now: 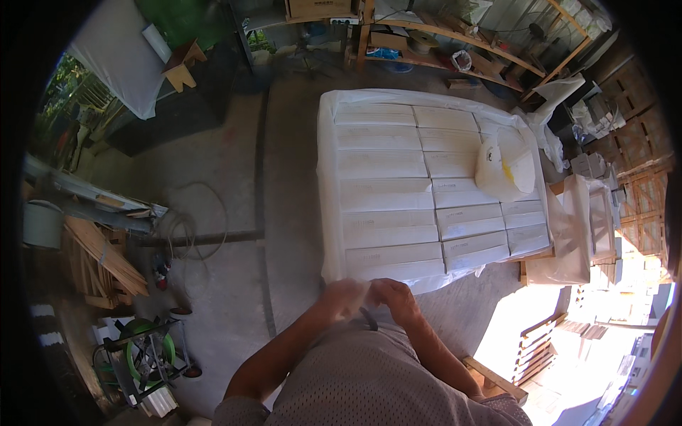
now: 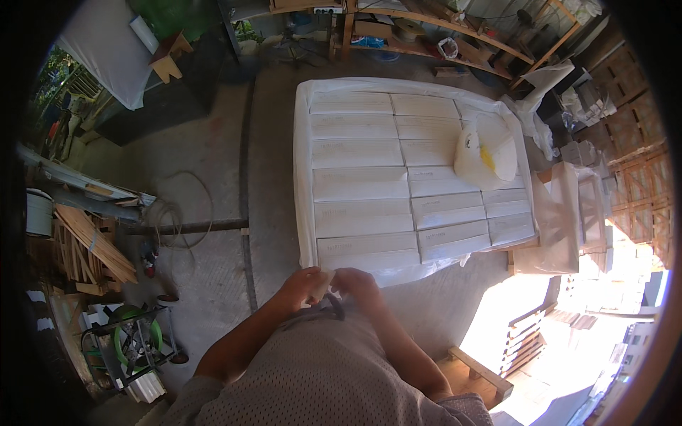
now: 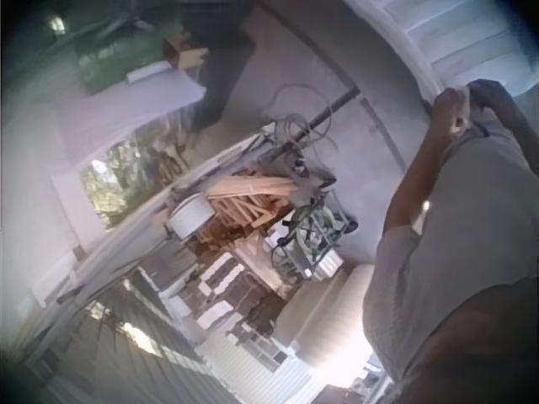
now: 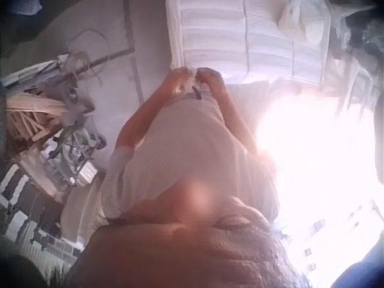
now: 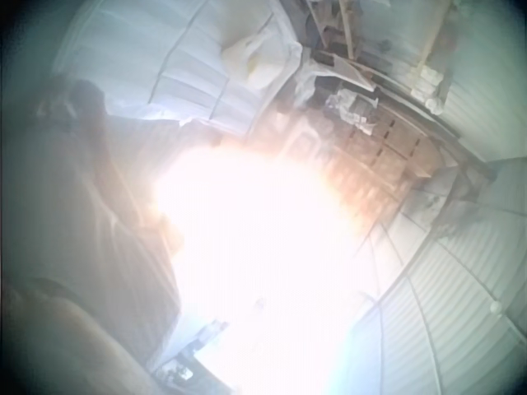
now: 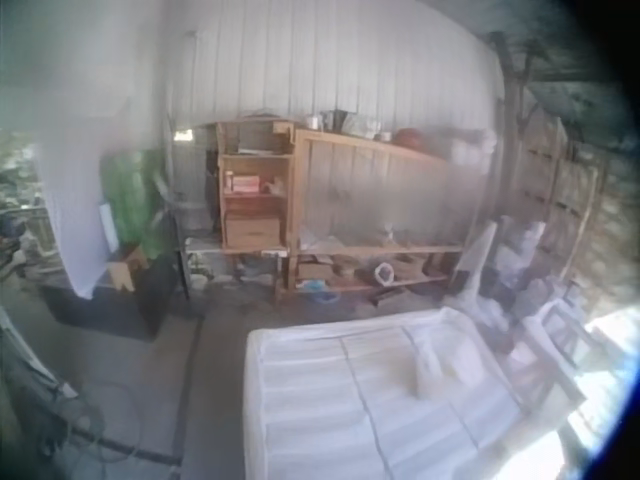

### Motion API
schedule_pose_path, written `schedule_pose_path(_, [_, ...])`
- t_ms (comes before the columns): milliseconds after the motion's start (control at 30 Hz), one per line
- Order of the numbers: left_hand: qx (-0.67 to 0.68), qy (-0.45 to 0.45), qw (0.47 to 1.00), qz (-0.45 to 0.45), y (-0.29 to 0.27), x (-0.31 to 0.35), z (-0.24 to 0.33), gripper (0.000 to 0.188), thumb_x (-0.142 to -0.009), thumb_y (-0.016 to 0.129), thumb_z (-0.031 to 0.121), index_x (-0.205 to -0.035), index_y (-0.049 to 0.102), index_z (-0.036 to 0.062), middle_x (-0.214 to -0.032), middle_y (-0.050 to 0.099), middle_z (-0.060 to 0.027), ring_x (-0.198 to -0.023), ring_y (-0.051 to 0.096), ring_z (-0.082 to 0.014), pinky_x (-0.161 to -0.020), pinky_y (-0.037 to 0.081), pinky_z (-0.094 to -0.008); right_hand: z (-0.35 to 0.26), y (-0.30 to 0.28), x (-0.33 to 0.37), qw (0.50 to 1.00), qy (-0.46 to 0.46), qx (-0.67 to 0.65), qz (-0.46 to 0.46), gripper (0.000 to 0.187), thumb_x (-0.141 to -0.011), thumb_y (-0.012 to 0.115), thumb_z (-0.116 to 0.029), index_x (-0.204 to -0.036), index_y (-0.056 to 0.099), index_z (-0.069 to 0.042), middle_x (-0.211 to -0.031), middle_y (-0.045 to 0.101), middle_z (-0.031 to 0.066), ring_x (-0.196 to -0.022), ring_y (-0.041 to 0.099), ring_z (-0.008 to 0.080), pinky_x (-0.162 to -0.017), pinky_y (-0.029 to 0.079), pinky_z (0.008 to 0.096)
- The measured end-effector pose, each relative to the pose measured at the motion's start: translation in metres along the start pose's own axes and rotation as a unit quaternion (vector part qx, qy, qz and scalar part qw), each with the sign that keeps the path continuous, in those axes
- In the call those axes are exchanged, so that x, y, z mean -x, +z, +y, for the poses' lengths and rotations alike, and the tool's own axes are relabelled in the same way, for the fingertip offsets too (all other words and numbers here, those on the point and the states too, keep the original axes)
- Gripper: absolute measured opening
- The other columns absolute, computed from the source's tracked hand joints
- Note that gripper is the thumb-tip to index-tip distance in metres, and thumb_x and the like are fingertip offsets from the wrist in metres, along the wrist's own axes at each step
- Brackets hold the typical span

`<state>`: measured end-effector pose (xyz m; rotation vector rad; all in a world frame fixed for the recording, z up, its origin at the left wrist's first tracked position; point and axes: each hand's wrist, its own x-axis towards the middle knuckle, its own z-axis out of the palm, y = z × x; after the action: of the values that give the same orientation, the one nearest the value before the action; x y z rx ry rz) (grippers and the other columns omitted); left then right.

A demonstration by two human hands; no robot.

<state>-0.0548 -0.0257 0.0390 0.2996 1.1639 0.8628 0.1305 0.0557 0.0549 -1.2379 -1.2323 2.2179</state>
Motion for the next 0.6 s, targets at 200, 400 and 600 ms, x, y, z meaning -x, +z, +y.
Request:
schedule_pose_path(200, [-0.010, -0.015, 1.000, -0.018, -0.001, 0.006, 0.004, 0.033, -0.095, 0.058, 0.033, -0.111, 0.060, 0.0031, -0.088, 0.061, -0.0077, -0.069, 0.057, -0.0146, -0.050, 0.043, -0.0273, 0.008, 0.004, 0.011, 0.996, 0.042, -0.074, 0.024, 0.030, -0.097, 0.057, -0.024, -0.104, 0.065, 0.004, -0.086, 0.065, 0.0071, -0.079, 0.060, 0.0147, -0.074, 0.050, 0.0298])
schedule_pose_path(400, [-0.153, 0.098, 0.983, -0.021, 0.006, 0.006, 0.005, 0.028, -0.093, 0.060, 0.032, -0.101, 0.063, 0.0060, -0.087, 0.061, -0.0061, -0.070, 0.057, -0.0136, -0.052, 0.045, -0.0270, 0.007, -0.009, 0.004, 1.000, 0.015, -0.010, -0.019, 0.025, -0.095, 0.059, -0.020, -0.103, 0.067, 0.002, -0.085, 0.066, 0.0047, -0.080, 0.060, 0.0121, -0.073, 0.049, 0.0273])
schedule_pose_path(600, [-0.108, 0.026, 0.992, 0.054, 0.027, 0.003, 0.003, 0.028, -0.092, 0.060, 0.032, -0.099, 0.063, 0.0055, -0.085, 0.060, -0.0051, -0.068, 0.057, -0.0126, -0.053, 0.045, -0.0269, 0.009, -0.024, -0.002, 0.997, 0.004, 0.079, -0.024, 0.023, -0.091, 0.063, -0.021, -0.100, 0.070, -0.001, -0.084, 0.068, 0.0021, -0.079, 0.060, 0.0099, -0.071, 0.047, 0.0254])
